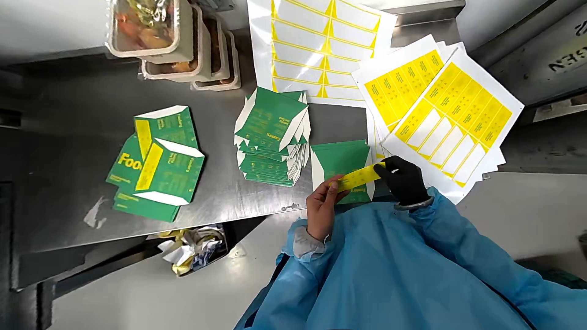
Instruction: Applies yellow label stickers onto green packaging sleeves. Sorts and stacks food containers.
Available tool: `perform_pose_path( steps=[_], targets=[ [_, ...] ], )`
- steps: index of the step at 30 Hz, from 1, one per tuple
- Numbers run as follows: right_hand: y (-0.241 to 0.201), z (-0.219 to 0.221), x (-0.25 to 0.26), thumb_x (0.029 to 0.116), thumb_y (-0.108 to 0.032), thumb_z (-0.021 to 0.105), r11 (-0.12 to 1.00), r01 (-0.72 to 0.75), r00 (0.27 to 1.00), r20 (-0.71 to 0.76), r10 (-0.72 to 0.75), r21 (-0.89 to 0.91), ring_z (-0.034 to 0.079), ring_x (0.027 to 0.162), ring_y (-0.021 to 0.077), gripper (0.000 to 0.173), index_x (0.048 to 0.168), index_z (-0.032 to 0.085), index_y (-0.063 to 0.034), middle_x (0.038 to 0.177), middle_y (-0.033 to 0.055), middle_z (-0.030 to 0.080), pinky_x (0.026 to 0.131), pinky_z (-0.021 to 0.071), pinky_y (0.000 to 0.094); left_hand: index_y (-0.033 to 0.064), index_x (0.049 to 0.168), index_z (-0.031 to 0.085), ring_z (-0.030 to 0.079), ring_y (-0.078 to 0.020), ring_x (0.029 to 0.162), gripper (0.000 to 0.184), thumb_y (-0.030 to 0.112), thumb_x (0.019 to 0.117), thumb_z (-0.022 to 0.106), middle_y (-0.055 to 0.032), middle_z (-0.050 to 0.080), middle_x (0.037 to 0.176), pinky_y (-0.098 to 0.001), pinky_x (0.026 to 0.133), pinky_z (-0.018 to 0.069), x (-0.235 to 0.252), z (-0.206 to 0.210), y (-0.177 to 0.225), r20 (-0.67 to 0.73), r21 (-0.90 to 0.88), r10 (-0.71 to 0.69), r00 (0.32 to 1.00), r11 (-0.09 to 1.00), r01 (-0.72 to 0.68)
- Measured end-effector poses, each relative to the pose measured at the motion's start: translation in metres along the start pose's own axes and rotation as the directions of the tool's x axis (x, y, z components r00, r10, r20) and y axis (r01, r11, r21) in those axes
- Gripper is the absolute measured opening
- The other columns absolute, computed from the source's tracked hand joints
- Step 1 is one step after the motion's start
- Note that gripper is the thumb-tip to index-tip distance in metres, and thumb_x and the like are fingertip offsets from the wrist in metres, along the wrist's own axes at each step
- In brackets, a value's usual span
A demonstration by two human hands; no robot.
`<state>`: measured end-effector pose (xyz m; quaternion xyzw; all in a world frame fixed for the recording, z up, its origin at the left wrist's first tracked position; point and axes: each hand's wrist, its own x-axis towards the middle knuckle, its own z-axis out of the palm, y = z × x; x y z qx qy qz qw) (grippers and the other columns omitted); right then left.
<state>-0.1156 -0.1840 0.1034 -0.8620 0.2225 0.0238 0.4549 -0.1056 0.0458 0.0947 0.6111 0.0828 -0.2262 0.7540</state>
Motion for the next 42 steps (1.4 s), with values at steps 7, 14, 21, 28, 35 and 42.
perform_pose_path(
  steps=[7, 14, 21, 28, 35, 42],
  targets=[
    [-0.008, 0.019, -0.015, 0.0947, -0.037, 0.071, 0.994, 0.09, 0.991, -0.09, -0.096, -0.066, 0.063, 0.063, 0.0104, 0.02, 0.093, 0.076, -0.0169, 0.076, -0.0032, 0.069, 0.058, 0.0533, 0.0341, 0.0116, 0.122, 0.074, 0.061, -0.0265, 0.124, 0.023, 0.018, 0.1038, 0.061, -0.0085, 0.055, 0.144, -0.0465, 0.095, 0.0602, 0.019, -0.012, -0.021, -0.231, 0.145, 0.105, 0.967, 0.987, -0.073],
    [0.009, 0.041, 0.036, 0.0915, -0.043, 0.074, 0.988, -0.105, 0.994, 0.007, 0.106, -0.114, 0.069, 0.074, 0.0216, 0.031, 0.092, 0.077, -0.0122, 0.08, 0.0046, 0.073, 0.071, 0.0552, 0.0518, 0.0116, 0.149, 0.046, 0.07, -0.0171, 0.081, 0.061, 0.024, 0.0962, 0.074, -0.0069, 0.073, 0.097, -0.0382, 0.074, 0.0609, 0.067, -0.016, -0.027, -0.313, 0.541, 0.276, 0.909, 0.838, -0.068],
    [0.034, 0.07, 0.073, 0.0918, -0.047, 0.072, 0.955, -0.192, 0.979, 0.019, 0.201, -0.226, 0.07, 0.082, 0.0282, 0.034, 0.088, 0.076, -0.0133, 0.083, 0.0076, 0.073, 0.075, 0.0532, 0.0576, 0.0044, 0.119, 0.054, 0.067, -0.0224, 0.078, 0.035, 0.025, 0.0977, 0.072, -0.0095, 0.068, 0.09, -0.0429, 0.071, 0.0584, 0.101, -0.009, -0.061, -0.338, 0.671, 0.4, 0.852, 0.737, -0.08],
    [0.033, 0.073, 0.078, 0.0932, -0.052, 0.067, 0.938, -0.223, 0.969, 0.042, 0.242, -0.266, 0.071, 0.087, 0.0278, 0.037, 0.092, 0.076, -0.0158, 0.087, 0.0066, 0.074, 0.076, 0.0539, 0.0572, 0.0055, 0.112, 0.054, 0.064, -0.0198, 0.077, 0.03, 0.029, 0.0993, 0.07, -0.008, 0.064, 0.091, -0.0384, 0.069, 0.057, 0.102, -0.008, -0.072, -0.348, 0.745, 0.45, 0.823, 0.666, -0.049],
    [0.033, 0.076, 0.079, 0.0871, -0.055, 0.073, 0.934, -0.222, 0.974, -0.01, 0.228, -0.281, 0.07, 0.085, 0.0305, 0.043, 0.095, 0.072, -0.0125, 0.09, 0.0095, 0.072, 0.072, 0.0548, 0.0574, 0.0044, 0.124, 0.05, 0.066, -0.0189, 0.085, 0.046, 0.027, 0.094, 0.077, -0.0086, 0.068, 0.099, -0.0367, 0.074, 0.0581, 0.107, -0.003, -0.079, -0.402, 0.718, 0.498, 0.769, 0.692, -0.072],
    [0.038, 0.076, 0.068, 0.0993, -0.03, 0.063, 0.821, 0.323, 0.934, 0.02, -0.356, -0.471, 0.069, 0.095, 0.0357, 0.029, 0.1, 0.07, -0.0021, 0.101, 0.0189, 0.068, 0.077, 0.0597, 0.0495, -0.0022, 0.12, 0.056, 0.061, -0.0284, 0.094, 0.05, 0.031, 0.0914, 0.079, -0.024, 0.053, 0.119, -0.0389, 0.077, 0.0561, 0.107, -0.004, -0.078, -0.335, 0.813, 0.607, 0.72, 0.573, -0.105]
  ],
)
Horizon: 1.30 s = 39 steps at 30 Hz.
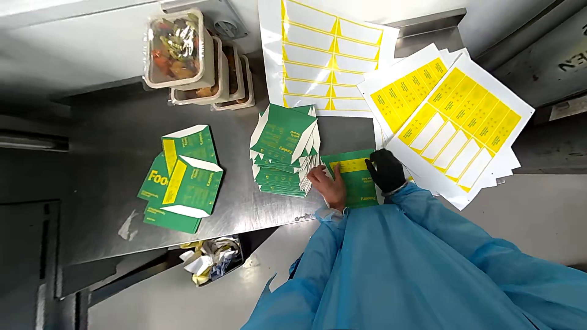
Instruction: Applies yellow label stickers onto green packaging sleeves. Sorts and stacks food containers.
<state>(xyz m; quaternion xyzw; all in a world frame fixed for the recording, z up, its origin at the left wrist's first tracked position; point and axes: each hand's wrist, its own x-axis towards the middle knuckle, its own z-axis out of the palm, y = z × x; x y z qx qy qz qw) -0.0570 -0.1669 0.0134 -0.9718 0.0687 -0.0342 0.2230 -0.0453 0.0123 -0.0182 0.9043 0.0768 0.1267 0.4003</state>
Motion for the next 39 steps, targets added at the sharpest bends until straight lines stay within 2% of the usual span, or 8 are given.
perform_pose_path(
  steps=[3, 7, 14, 19, 26, 32, 35, 39],
  targets=[
    [-0.001, 0.006, -0.012, 0.1063, -0.023, 0.048, 0.923, 0.382, 0.921, 0.087, -0.379, -0.03, 0.063, 0.125, 0.0303, 0.035, 0.133, 0.065, -0.0067, 0.133, 0.0136, 0.066, 0.104, 0.0522, 0.048, 0.0013, 0.121, 0.067, 0.061, -0.0333, 0.122, 0.028, 0.022, 0.1032, 0.06, -0.0196, 0.064, 0.127, -0.0466, 0.104, 0.0514, -0.003, -0.005, -0.013, 0.229, 0.044, 0.421, 0.878, 0.896, -0.441],
    [0.023, 0.016, -0.031, 0.1077, -0.054, 0.036, 0.905, 0.424, 0.872, 0.291, -0.394, -0.043, 0.023, 0.158, 0.0218, 0.069, 0.16, 0.036, -0.0086, 0.169, 0.008, 0.031, 0.128, 0.0167, 0.0536, 0.008, 0.163, 0.027, 0.013, -0.0254, 0.159, 0.072, 0.054, 0.1074, 0.033, -0.0055, 0.019, 0.172, -0.0507, 0.128, 0.0163, -0.004, -0.014, -0.034, 0.658, 0.156, 0.429, 0.619, 0.727, -0.669],
    [0.05, -0.017, -0.053, 0.108, -0.042, 0.041, 0.891, 0.403, 0.912, 0.173, -0.371, -0.212, 0.05, 0.143, 0.0337, 0.059, 0.145, 0.054, 0.0013, 0.15, 0.0212, 0.055, 0.123, 0.0331, 0.0497, -0.0054, 0.159, 0.025, 0.015, -0.0351, 0.158, 0.104, 0.071, 0.0939, 0.05, -0.0222, 0.017, 0.169, -0.0521, 0.128, 0.0181, -0.023, -0.013, -0.027, 0.472, 0.199, 0.383, 0.794, 0.831, -0.519],
    [0.098, -0.077, -0.078, 0.105, -0.036, 0.053, 0.945, 0.322, 0.947, 0.039, -0.32, -0.059, 0.055, 0.137, 0.0293, 0.044, 0.136, 0.065, -0.0079, 0.144, 0.0135, 0.061, 0.118, 0.0404, 0.0505, 0.002, 0.162, 0.025, 0.008, -0.036, 0.158, 0.14, 0.077, 0.0585, 0.082, -0.0151, 0.008, 0.172, -0.0562, 0.125, 0.021, -0.018, -0.076, -0.026, 0.809, 0.171, 0.28, 0.517, 0.729, -0.663],
    [0.168, -0.11, -0.106, 0.0723, -0.084, 0.066, 0.967, 0.137, 0.952, 0.299, -0.069, -0.213, 0.027, 0.155, 0.0354, 0.113, 0.158, 0.043, -0.0137, 0.166, 0.0105, 0.035, 0.121, 0.0277, 0.0615, 0.0042, 0.139, 0.062, 0.049, -0.0318, 0.142, 0.046, 0.015, 0.0937, 0.068, -0.0153, 0.054, 0.15, -0.0527, 0.115, 0.0429, -0.003, -0.123, -0.035, 0.83, -0.073, 0.487, 0.271, 0.577, -0.813],
    [0.168, -0.119, -0.125, 0.06, -0.064, 0.09, 0.931, 0.107, 0.883, 0.463, 0.071, -0.348, 0.016, 0.159, 0.032, 0.131, 0.165, 0.026, -0.0177, 0.172, 0.0076, 0.019, 0.123, 0.0205, 0.0655, 0.0004, 0.136, 0.062, 0.062, -0.0334, 0.128, 0.038, 0.006, 0.1009, 0.048, -0.0192, 0.066, 0.134, -0.0481, 0.108, 0.0522, 0.051, -0.241, -0.03, 0.172, 0.131, 0.717, 0.675, 0.663, -0.737],
    [0.181, -0.11, -0.14, 0.0796, -0.019, 0.078, 0.931, 0.192, 0.929, 0.362, -0.071, -0.31, 0.039, 0.15, 0.033, 0.082, 0.155, 0.047, -0.0117, 0.162, 0.0125, 0.042, 0.115, 0.0378, 0.0607, -0.0003, 0.136, 0.064, 0.06, -0.0398, 0.13, 0.037, 0.004, 0.1062, 0.043, -0.0236, 0.062, 0.139, -0.0528, 0.108, 0.0492, 0.081, -0.266, -0.063, -0.144, 0.51, 0.426, 0.893, 0.805, -0.302],
    [0.186, -0.111, -0.152, 0.0929, -0.015, 0.054, 0.889, 0.319, 0.948, 0.125, -0.294, -0.329, 0.07, 0.116, 0.0304, 0.035, 0.121, 0.074, -0.0076, 0.124, 0.0121, 0.073, 0.094, 0.0571, 0.0499, 0.0046, 0.14, 0.062, 0.05, -0.0404, 0.14, 0.039, 0.015, 0.1104, 0.038, -0.0215, 0.057, 0.146, -0.0575, 0.115, 0.039, 0.119, -0.269, -0.141, -0.117, 0.588, -0.002, 0.993, 0.806, 0.071]
  ],
)
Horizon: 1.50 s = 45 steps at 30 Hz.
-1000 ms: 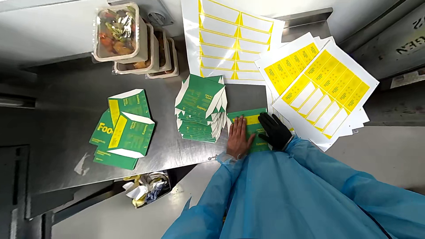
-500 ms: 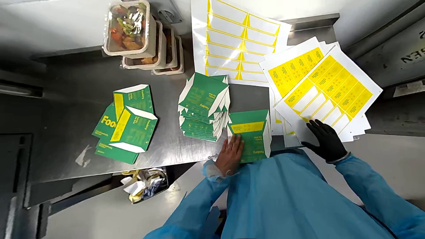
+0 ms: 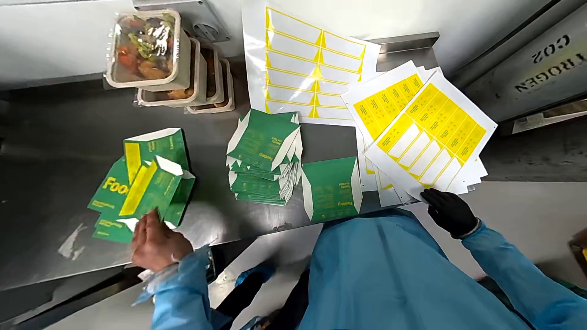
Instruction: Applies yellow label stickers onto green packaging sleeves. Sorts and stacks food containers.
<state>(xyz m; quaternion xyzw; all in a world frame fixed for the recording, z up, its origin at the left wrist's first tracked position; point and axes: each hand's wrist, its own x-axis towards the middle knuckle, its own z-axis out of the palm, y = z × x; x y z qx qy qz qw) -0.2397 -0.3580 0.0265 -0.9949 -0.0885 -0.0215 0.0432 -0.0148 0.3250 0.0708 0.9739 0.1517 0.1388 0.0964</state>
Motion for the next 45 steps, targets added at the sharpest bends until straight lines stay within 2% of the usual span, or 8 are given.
perform_pose_path(
  steps=[4, 8, 11, 13, 19, 25, 34, 45],
  targets=[
    [-0.007, -0.016, 0.002, 0.1007, -0.012, 0.053, 0.995, -0.095, 0.984, -0.156, 0.089, -0.033, 0.075, 0.104, 0.0258, 0.028, 0.116, 0.076, -0.0072, 0.114, 0.0095, 0.077, 0.088, 0.0608, 0.0437, -0.0008, 0.146, 0.053, 0.033, -0.0557, 0.145, 0.053, 0.024, 0.0998, 0.057, -0.0347, 0.043, 0.152, -0.0662, 0.119, 0.0248, 0.005, 0.026, -0.002, 0.184, -0.046, 0.128, 0.975, 0.992, -0.121],
    [-0.01, -0.032, 0.004, 0.1014, -0.016, 0.057, 0.992, -0.122, 0.942, -0.317, 0.111, -0.015, 0.075, 0.102, 0.0221, 0.024, 0.117, 0.075, -0.0093, 0.114, 0.0074, 0.077, 0.084, 0.0616, 0.0394, -0.0095, 0.117, 0.066, 0.071, -0.0238, 0.101, 0.031, 0.017, 0.1057, 0.054, -0.0203, 0.071, 0.11, -0.0408, 0.092, 0.0585, -0.09, 0.036, 0.17, 0.291, -0.697, 0.228, 0.929, 0.716, 0.043],
    [-0.012, -0.042, -0.002, 0.1005, -0.016, 0.06, 0.996, -0.09, 0.926, -0.37, 0.078, -0.016, 0.074, 0.105, 0.0202, 0.024, 0.119, 0.075, -0.0123, 0.117, 0.0059, 0.076, 0.085, 0.0611, 0.0371, -0.0005, 0.143, 0.051, 0.065, -0.0265, 0.12, 0.049, 0.035, 0.1109, 0.041, -0.0157, 0.062, 0.138, -0.0464, 0.102, 0.0551, -0.161, 0.053, 0.322, 0.769, -0.624, 0.424, 0.479, 0.332, 0.707],
    [-0.012, -0.047, -0.009, 0.0995, -0.015, 0.062, 1.0, -0.026, 0.925, -0.379, 0.022, -0.004, 0.072, 0.11, 0.0191, 0.024, 0.119, 0.075, -0.0141, 0.119, 0.0046, 0.076, 0.089, 0.06, 0.0354, 0.0065, 0.153, 0.041, 0.058, -0.0256, 0.131, 0.056, 0.043, 0.1098, 0.042, -0.0121, 0.054, 0.149, -0.0467, 0.108, 0.0505, -0.176, 0.062, 0.387, 0.801, -0.482, 0.486, 0.35, 0.176, 0.858],
    [0.02, -0.056, -0.034, 0.0965, -0.059, 0.058, 0.937, 0.101, 0.989, 0.067, -0.131, 0.335, 0.058, 0.133, 0.019, 0.058, 0.14, 0.064, -0.0208, 0.14, 0.0004, 0.066, 0.109, 0.0487, 0.0441, -0.001, 0.129, 0.059, 0.072, -0.0249, 0.101, 0.043, 0.036, 0.1091, 0.05, -0.0169, 0.071, 0.112, -0.0461, 0.09, 0.0609, -0.187, 0.1, 0.455, 0.738, -0.641, 0.318, 0.596, 0.054, 0.765],
    [0.012, -0.089, 0.063, 0.1007, -0.034, 0.062, 0.852, -0.184, 0.954, -0.122, 0.275, 0.49, 0.061, 0.13, 0.0271, 0.042, 0.136, 0.067, -0.011, 0.137, 0.0078, 0.067, 0.107, 0.0502, 0.0507, 0.0114, 0.127, 0.063, 0.071, -0.0119, 0.089, 0.03, 0.033, 0.107, 0.056, -0.0033, 0.071, 0.103, -0.0341, 0.08, 0.0622, -0.216, 0.052, 0.463, 0.595, -0.794, 0.422, 0.684, 0.18, 0.58],
    [-0.006, -0.078, 0.119, 0.095, -0.023, 0.073, 0.708, -0.143, 0.82, -0.318, 0.475, 0.691, 0.071, 0.099, 0.0128, 0.02, 0.11, 0.078, -0.011, 0.106, 0.0032, 0.076, 0.085, 0.0596, 0.0291, 0.0174, 0.113, 0.072, 0.069, -0.0099, 0.079, 0.024, 0.037, 0.1021, 0.064, -0.0006, 0.072, 0.094, -0.0295, 0.071, 0.0605, -0.223, 0.017, 0.486, 0.595, -0.789, 0.481, 0.644, 0.198, 0.582],
    [0.021, -0.078, 0.116, 0.0937, -0.016, 0.075, 0.445, -0.062, 0.898, -0.145, 0.415, 0.893, 0.072, 0.086, 0.0077, 0.011, 0.099, 0.081, -0.0077, 0.095, 0.0013, 0.078, 0.08, 0.0624, 0.0275, 0.0091, 0.121, 0.071, 0.07, -0.0128, 0.087, 0.024, 0.015, 0.0977, 0.07, -0.0059, 0.073, 0.101, -0.0303, 0.077, 0.06, -0.212, 0.014, 0.49, 0.566, -0.813, 0.514, 0.645, 0.215, 0.542]
  ],
)
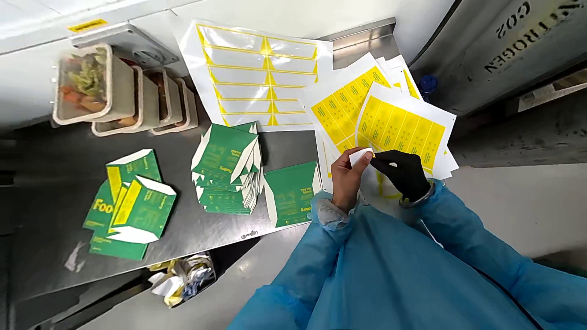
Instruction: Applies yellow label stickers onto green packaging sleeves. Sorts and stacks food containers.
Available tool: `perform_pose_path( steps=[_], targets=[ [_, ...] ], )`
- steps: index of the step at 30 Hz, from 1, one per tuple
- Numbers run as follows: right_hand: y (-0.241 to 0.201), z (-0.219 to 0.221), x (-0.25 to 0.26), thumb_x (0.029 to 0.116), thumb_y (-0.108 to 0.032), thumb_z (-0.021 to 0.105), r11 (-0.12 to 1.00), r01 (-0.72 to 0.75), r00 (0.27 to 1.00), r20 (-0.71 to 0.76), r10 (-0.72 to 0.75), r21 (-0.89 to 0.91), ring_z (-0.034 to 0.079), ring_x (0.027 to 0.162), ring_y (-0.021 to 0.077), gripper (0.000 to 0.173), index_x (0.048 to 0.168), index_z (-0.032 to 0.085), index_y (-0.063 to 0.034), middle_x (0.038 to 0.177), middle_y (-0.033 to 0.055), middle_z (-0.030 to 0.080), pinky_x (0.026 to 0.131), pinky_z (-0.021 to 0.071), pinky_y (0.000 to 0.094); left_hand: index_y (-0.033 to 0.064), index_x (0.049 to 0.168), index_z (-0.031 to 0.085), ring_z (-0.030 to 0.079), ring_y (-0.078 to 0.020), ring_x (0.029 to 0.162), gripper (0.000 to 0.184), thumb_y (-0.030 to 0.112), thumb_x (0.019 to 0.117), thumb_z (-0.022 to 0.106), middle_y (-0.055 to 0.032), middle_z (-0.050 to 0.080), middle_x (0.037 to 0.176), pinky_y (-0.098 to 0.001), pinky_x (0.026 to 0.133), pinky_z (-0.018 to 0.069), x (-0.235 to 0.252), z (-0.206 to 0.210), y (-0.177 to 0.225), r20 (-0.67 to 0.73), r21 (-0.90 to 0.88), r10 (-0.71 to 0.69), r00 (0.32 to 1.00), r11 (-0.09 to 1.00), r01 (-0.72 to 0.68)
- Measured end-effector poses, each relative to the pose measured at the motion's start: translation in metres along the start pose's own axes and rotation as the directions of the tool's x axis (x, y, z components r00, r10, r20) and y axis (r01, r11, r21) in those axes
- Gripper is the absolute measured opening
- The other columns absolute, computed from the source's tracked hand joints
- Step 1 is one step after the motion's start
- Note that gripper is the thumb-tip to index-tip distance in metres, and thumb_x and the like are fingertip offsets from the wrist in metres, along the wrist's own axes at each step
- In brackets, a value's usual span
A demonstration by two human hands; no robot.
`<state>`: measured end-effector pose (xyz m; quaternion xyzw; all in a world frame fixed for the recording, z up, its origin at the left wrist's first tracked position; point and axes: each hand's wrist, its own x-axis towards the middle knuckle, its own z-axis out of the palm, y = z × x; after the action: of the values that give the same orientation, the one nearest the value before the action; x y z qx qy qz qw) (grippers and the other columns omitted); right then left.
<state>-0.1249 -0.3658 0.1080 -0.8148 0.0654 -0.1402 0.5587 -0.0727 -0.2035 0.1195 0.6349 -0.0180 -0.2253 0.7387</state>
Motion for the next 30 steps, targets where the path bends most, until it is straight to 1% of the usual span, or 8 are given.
perform_pose_path(
  steps=[5, 10, 16, 21, 23, 25, 27, 30],
  targets=[
    [-0.009, -0.003, 0.006, 0.0943, -0.016, 0.075, 0.968, -0.204, 0.976, 0.11, 0.189, 0.149, 0.073, 0.082, 0.0078, 0.014, 0.103, 0.081, -0.0072, 0.095, 0.002, 0.079, 0.075, 0.063, 0.0269, 0.0067, 0.117, 0.073, 0.071, -0.0137, 0.089, 0.02, 0.011, 0.0976, 0.07, -0.0064, 0.074, 0.104, -0.0315, 0.079, 0.0608, -0.002, -0.005, -0.003, 0.0, -0.063, 0.028, 1.0, 0.998, -0.028],
    [-0.015, -0.002, 0.013, 0.0926, -0.014, 0.075, 0.921, -0.311, 0.943, 0.195, 0.268, 0.234, 0.073, 0.091, 0.0112, 0.017, 0.107, 0.08, -0.006, 0.1, 0.0033, 0.078, 0.082, 0.0619, 0.0303, 0.0062, 0.119, 0.073, 0.071, -0.012, 0.089, 0.021, 0.009, 0.0989, 0.067, -0.0055, 0.074, 0.107, -0.0297, 0.079, 0.0607, -0.007, -0.014, 0.002, 0.02, -0.055, 0.067, 0.998, 0.996, -0.065],
    [-0.013, 0.002, 0.019, 0.0929, -0.01, 0.075, 0.947, -0.233, 0.969, 0.131, 0.208, 0.22, 0.075, 0.091, 0.013, 0.016, 0.107, 0.08, -0.0064, 0.103, 0.0041, 0.079, 0.082, 0.0638, 0.0307, 0.0067, 0.122, 0.074, 0.071, -0.0127, 0.088, 0.023, 0.009, 0.1006, 0.065, -0.0068, 0.075, 0.105, -0.0302, 0.079, 0.0607, -0.01, -0.022, 0.002, 0.001, -0.05, 0.096, 0.995, 0.994, -0.096],
    [-0.013, 0.014, 0.013, 0.0918, -0.018, 0.075, 0.986, 0.089, 0.994, -0.047, -0.096, -0.14, 0.071, 0.087, 0.0081, 0.01, 0.098, 0.08, -0.0125, 0.098, -0.0007, 0.077, 0.073, 0.0594, 0.0268, 0.0079, 0.123, 0.073, 0.071, -0.0136, 0.088, 0.024, 0.012, 0.1017, 0.064, -0.0067, 0.075, 0.105, -0.0317, 0.079, 0.061, -0.012, -0.02, -0.002, -0.028, -0.026, 0.115, 0.993, 0.993, -0.115],
    [-0.01, 0.016, 0.015, 0.0921, -0.018, 0.072, 0.975, 0.122, 0.99, -0.047, -0.133, -0.183, 0.068, 0.085, 0.0088, 0.009, 0.097, 0.077, -0.0114, 0.096, 0.0011, 0.074, 0.072, 0.0572, 0.0268, 0.0096, 0.122, 0.072, 0.072, -0.0147, 0.087, 0.023, 0.018, 0.1027, 0.064, -0.0067, 0.074, 0.103, -0.0342, 0.078, 0.0618, -0.012, -0.02, -0.003, -0.071, -0.001, 0.081, 0.994, 0.997, -0.081],
    [-0.002, 0.003, 0.028, 0.0948, -0.014, 0.069, 0.991, 0.032, 0.999, -0.013, -0.034, -0.133, 0.069, 0.083, 0.0109, 0.011, 0.1, 0.074, -0.0065, 0.095, 0.0039, 0.074, 0.073, 0.0595, 0.0303, 0.0093, 0.122, 0.071, 0.072, -0.0157, 0.087, 0.024, 0.021, 0.1021, 0.065, -0.007, 0.074, 0.102, -0.0365, 0.079, 0.0624, -0.012, -0.024, -0.007, -0.181, -0.021, 0.043, 0.983, 0.999, -0.048],
    [0.01, -0.03, 0.055, 0.1005, -0.017, 0.062, 0.979, -0.175, 0.984, 0.006, 0.176, -0.101, 0.069, 0.082, 0.0153, 0.019, 0.107, 0.072, -0.0017, 0.096, 0.0083, 0.073, 0.075, 0.0593, 0.0369, 0.0102, 0.121, 0.071, 0.072, -0.0142, 0.084, 0.025, 0.024, 0.1006, 0.068, -0.0057, 0.074, 0.1, -0.0352, 0.077, 0.0625, -0.01, -0.033, -0.015, -0.317, 0.0, 0.027, 0.948, 1.0, -0.028],
    [0.028, -0.104, 0.102, 0.1039, -0.025, 0.057, 0.908, -0.388, 0.922, -0.051, 0.385, -0.16, 0.067, 0.086, 0.0205, 0.031, 0.116, 0.07, 0.0003, 0.101, 0.0136, 0.072, 0.08, 0.0571, 0.0441, 0.0121, 0.117, 0.072, 0.071, -0.0132, 0.073, 0.025, 0.029, 0.0981, 0.071, -0.0049, 0.074, 0.092, -0.0331, 0.067, 0.0617, -0.007, -0.048, -0.034, -0.459, 0.188, 0.067, 0.886, 0.982, 0.023]
  ],
)
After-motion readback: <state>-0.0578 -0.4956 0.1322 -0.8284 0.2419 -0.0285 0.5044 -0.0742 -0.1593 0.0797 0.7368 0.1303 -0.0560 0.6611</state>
